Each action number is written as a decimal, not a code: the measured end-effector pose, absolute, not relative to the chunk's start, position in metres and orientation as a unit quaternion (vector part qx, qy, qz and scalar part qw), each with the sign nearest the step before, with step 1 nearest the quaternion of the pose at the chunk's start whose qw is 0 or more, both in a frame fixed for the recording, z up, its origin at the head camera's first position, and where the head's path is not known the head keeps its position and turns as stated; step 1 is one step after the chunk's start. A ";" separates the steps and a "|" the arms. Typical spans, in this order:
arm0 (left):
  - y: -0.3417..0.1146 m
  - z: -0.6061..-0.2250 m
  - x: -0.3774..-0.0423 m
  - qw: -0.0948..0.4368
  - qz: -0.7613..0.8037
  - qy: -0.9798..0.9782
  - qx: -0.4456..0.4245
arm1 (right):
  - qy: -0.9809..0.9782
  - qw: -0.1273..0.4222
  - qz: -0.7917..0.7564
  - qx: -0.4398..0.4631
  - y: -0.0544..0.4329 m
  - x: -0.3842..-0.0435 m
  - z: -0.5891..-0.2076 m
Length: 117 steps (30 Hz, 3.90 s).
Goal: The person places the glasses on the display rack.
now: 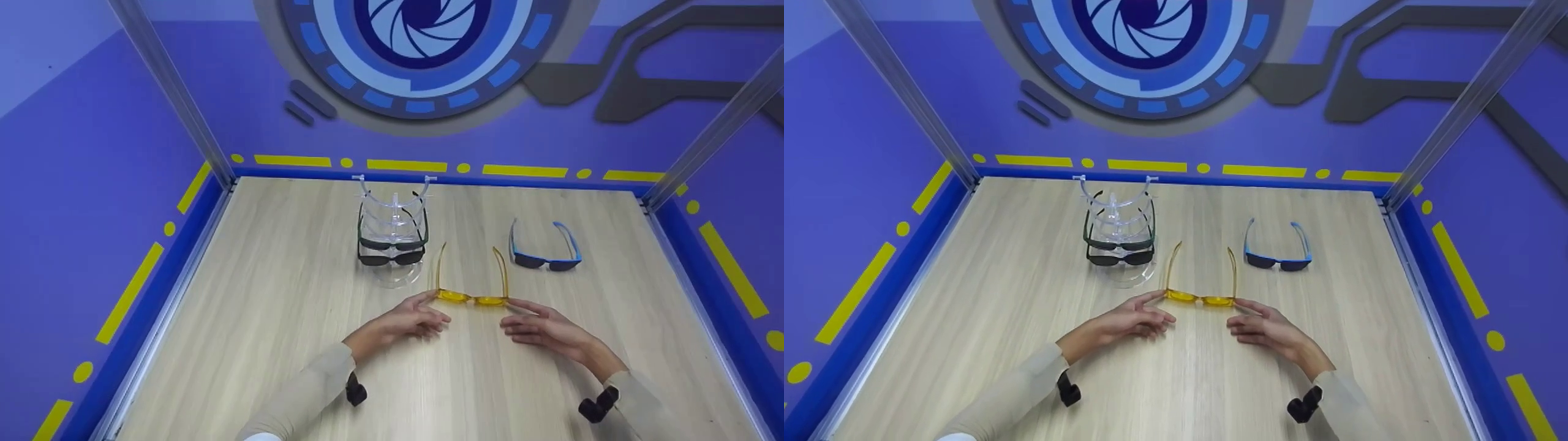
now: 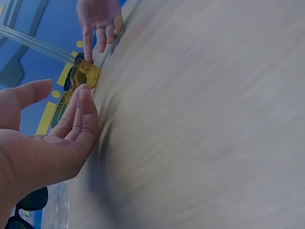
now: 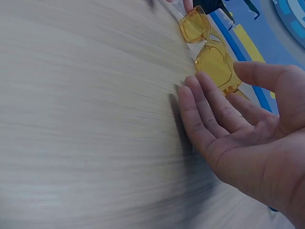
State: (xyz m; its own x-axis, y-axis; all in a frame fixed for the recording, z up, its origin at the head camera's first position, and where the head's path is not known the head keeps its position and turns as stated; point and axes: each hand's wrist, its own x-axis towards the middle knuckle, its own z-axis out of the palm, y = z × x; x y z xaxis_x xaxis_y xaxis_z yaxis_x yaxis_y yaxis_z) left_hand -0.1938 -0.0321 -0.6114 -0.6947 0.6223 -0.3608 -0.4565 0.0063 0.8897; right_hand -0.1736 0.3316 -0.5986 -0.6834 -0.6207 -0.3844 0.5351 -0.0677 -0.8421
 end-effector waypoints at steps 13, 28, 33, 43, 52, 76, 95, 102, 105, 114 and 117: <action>-0.048 -0.611 -0.203 0.348 0.700 0.622 0.047 | 0.573 0.385 -0.723 -0.025 0.341 -0.182 -0.592; -0.024 -0.619 -0.238 0.269 0.752 0.602 -0.011 | 0.601 0.307 -0.736 0.045 0.338 -0.202 -0.595; -0.015 -0.622 -0.244 0.264 0.765 0.587 -0.020 | 0.604 0.300 -0.736 0.050 0.327 -0.208 -0.597; -0.007 -0.622 -0.245 0.277 0.762 0.585 -0.011 | 0.589 0.293 -0.751 0.048 0.317 -0.209 -0.601; -0.007 -0.622 -0.244 0.276 0.758 0.591 -0.011 | 0.586 0.290 -0.754 0.057 0.316 -0.208 -0.603; -0.019 -0.591 -0.228 0.277 0.764 0.583 0.001 | 0.591 0.303 -0.746 0.043 0.316 -0.195 -0.569; -0.038 -0.531 -0.210 0.280 0.755 0.593 0.021 | 0.563 0.294 -0.773 -0.007 0.312 -0.176 -0.520; -0.048 -0.516 -0.204 0.272 0.755 0.595 0.036 | 0.554 0.293 -0.779 -0.038 0.309 -0.172 -0.509; -0.053 -0.512 -0.202 0.269 0.757 0.595 0.035 | 0.553 0.292 -0.779 -0.046 0.305 -0.170 -0.506; -0.070 -0.502 -0.196 0.256 0.755 0.602 0.042 | 0.564 0.289 -0.772 -0.044 0.290 -0.170 -0.499; -0.075 -0.499 -0.195 0.250 0.756 0.603 0.044 | 0.559 0.289 -0.776 -0.043 0.284 -0.172 -0.498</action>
